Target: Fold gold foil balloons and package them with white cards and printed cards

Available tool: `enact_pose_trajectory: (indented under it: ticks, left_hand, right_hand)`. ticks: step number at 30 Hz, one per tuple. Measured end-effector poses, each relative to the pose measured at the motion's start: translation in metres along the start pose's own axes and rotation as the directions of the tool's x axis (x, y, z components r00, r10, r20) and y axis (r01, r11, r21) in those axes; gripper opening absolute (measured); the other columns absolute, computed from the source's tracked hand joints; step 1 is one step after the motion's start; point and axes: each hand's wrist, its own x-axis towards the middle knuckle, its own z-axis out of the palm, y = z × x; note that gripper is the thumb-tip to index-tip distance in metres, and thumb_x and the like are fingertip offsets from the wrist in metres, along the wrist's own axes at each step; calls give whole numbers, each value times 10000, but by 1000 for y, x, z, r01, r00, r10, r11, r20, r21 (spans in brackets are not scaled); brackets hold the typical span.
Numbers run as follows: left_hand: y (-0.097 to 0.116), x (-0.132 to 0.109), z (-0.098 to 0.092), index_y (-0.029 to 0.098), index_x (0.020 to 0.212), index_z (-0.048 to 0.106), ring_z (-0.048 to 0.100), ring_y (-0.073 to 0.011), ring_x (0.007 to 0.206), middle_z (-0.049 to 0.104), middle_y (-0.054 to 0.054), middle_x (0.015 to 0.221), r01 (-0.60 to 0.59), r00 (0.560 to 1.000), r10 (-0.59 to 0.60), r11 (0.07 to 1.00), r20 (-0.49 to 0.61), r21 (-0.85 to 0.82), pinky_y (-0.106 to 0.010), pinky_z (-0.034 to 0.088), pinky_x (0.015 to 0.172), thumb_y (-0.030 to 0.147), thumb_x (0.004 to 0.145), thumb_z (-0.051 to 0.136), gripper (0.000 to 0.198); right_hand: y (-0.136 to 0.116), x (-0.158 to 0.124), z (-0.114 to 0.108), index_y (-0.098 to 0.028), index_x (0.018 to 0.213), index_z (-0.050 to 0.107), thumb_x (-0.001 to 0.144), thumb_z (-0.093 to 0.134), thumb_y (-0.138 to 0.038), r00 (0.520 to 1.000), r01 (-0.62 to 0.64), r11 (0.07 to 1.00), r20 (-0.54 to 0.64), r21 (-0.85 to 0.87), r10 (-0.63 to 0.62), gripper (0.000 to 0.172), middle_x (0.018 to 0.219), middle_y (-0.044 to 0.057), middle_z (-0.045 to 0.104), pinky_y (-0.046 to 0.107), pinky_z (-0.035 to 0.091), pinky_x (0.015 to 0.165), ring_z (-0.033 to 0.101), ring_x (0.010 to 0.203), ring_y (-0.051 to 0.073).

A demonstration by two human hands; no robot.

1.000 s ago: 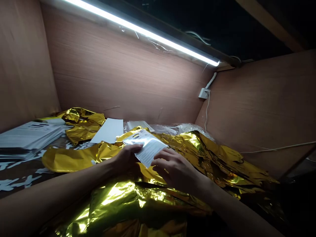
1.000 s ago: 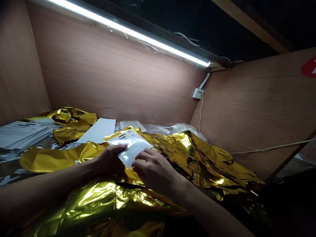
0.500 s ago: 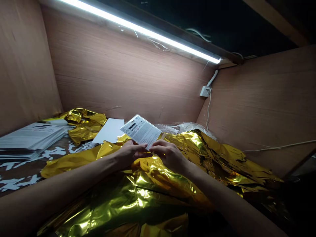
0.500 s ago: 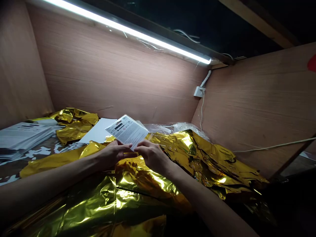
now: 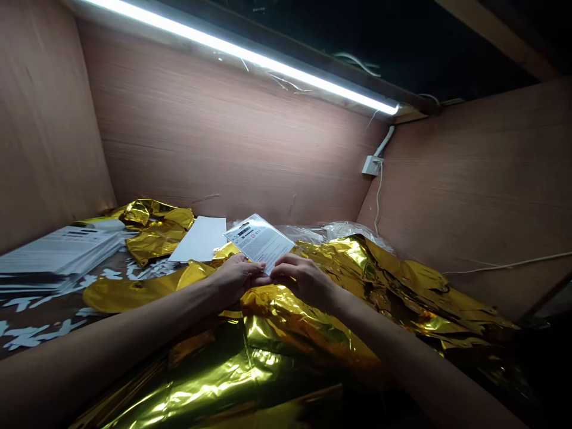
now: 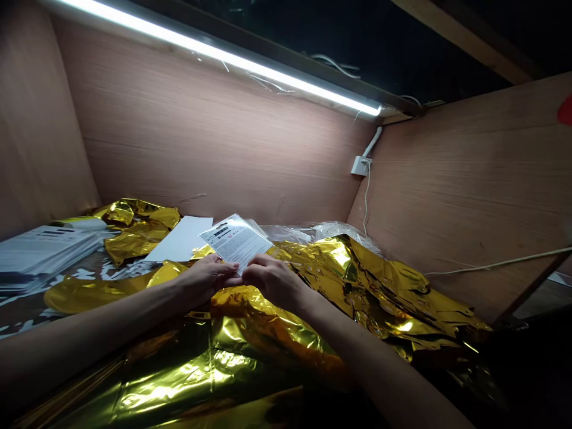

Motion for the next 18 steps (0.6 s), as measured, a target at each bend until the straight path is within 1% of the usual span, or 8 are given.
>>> enact_pose_trajectory:
  ticks: [8, 10, 11, 12, 13, 15, 16, 18]
  left_hand:
    - [-3, -1, 0, 69, 1024, 633, 773, -244, 745, 745, -141, 881, 52, 999, -52, 999, -1, 14, -330, 684, 705, -65, 851, 606, 220]
    - [-4, 0, -3, 66, 1062, 627, 785, -263, 788, 750, -161, 936, 83, 996, -83, 997, 16, -7, -333, 687, 721, -72, 843, 616, 259]
    - [-3, 1, -5, 67, 1078, 621, 789, -275, 815, 748, -168, 955, 99, 995, -98, 995, 22, -24, -334, 689, 727, -72, 840, 627, 276]
    - [-3, 2, -8, 66, 1087, 613, 791, -288, 845, 744, -175, 967, 115, 993, -114, 992, 24, -41, -333, 689, 734, -72, 836, 639, 287]
    - [-2, 3, -10, 61, 1081, 606, 792, -303, 872, 738, -182, 968, 132, 991, -131, 990, 18, -54, -326, 689, 735, -73, 832, 648, 285]
    - [1, 4, -12, 53, 1034, 593, 787, -330, 915, 727, -192, 939, 162, 987, -163, 985, -13, -57, -315, 689, 734, -72, 838, 646, 239]
    - [3, 4, -13, 53, 1003, 587, 785, -338, 928, 724, -195, 920, 177, 983, -179, 983, -29, -43, -311, 689, 732, -69, 845, 637, 205]
    - [6, 2, -13, 52, 951, 586, 784, -342, 934, 725, -218, 906, 215, 976, -215, 977, -38, 5, -301, 687, 723, -55, 863, 616, 141]
  right_hand:
    - [-4, -2, 11, -162, 921, 654, 999, 542, -120, 995, 75, 994, 74, -84, -69, 143, 925, 78, 642, 290, 506, 742, 595, 805, 168]
    - [3, -4, 5, -172, 902, 637, 993, 563, -161, 1000, -10, 1000, -12, 4, 10, 117, 907, 67, 647, 293, 515, 732, 600, 791, 165]
    - [10, -6, -4, -181, 895, 627, 992, 572, -198, 987, -101, 988, -117, 116, 115, 112, 870, 50, 649, 285, 523, 711, 604, 758, 157]
    - [19, -7, -16, -190, 883, 616, 983, 590, -234, 930, -193, 945, -259, 263, 261, 112, 820, 27, 646, 272, 531, 678, 604, 708, 144]
    - [30, -10, -32, -199, 882, 605, 989, 574, -265, 815, -259, 860, -378, 439, 439, 129, 735, -5, 621, 252, 532, 625, 588, 626, 126]
    - [50, -15, -66, -212, 832, 553, 945, 645, -294, 386, -180, 703, -608, 688, 694, 167, 665, -41, 598, 220, 525, 527, 543, 503, 97]
    - [56, -19, -79, -218, 860, 537, 960, 625, -289, 314, -154, 706, -643, 692, 699, 151, 709, -41, 620, 218, 555, 562, 578, 533, 91]
    - [56, -28, -93, -227, 894, 533, 981, 589, -291, 268, -134, 736, -691, 664, 672, 122, 757, -39, 650, 250, 611, 663, 658, 617, 100]
